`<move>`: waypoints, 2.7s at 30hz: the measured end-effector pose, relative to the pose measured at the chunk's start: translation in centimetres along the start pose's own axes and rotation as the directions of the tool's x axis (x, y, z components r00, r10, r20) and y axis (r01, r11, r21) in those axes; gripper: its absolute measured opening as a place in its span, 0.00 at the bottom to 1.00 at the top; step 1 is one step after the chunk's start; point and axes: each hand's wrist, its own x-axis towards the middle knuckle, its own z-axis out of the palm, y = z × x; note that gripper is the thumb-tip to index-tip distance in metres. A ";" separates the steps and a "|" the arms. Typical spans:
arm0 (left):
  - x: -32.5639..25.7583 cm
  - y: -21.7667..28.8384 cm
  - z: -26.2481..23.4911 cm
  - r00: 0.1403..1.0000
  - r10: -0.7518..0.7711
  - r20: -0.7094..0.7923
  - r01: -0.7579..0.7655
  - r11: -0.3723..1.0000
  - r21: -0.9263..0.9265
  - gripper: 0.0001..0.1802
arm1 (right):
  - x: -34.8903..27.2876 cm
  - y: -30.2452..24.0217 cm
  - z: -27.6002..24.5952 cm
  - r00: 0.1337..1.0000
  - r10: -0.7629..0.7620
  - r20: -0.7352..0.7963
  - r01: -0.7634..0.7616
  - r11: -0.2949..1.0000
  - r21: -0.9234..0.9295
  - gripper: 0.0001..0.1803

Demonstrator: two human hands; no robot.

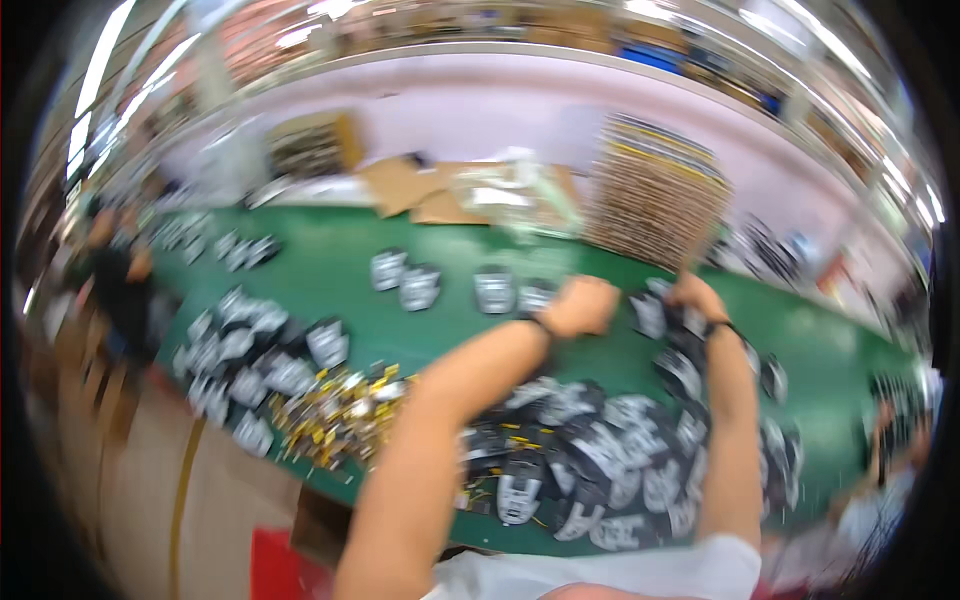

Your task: The person assembles computer mice on a factory assembly line. They pick up a mouse casing, insert a yellow ribbon cable into the internal connector, and place the finished unit on the table. This process is repeated for multiple units throughout the clip.

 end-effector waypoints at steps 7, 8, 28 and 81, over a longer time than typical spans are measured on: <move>2.7 -0.1 9.1 0.947 -0.205 0.245 0.207 0.978 0.020 0.44 | 1.6 -1.8 2.3 0.939 0.342 -0.026 -0.335 0.900 -0.278 0.44; 3.6 0.1 8.6 0.939 -0.200 0.280 0.209 0.978 -0.002 0.44 | 1.3 -0.6 1.2 0.934 0.351 -0.066 -0.355 0.894 -0.272 0.41; -9.6 -8.6 -2.7 0.902 -0.167 -0.398 -0.028 0.898 -0.440 0.38 | -0.7 -1.8 -3.1 0.941 0.266 -0.208 -0.240 0.960 0.143 0.40; -89.1 -45.1 -10.4 -0.666 -0.746 0.012 0.573 -0.522 -0.632 0.38 | 21.9 -88.5 63.8 0.649 -0.236 0.724 0.507 0.843 -0.180 0.51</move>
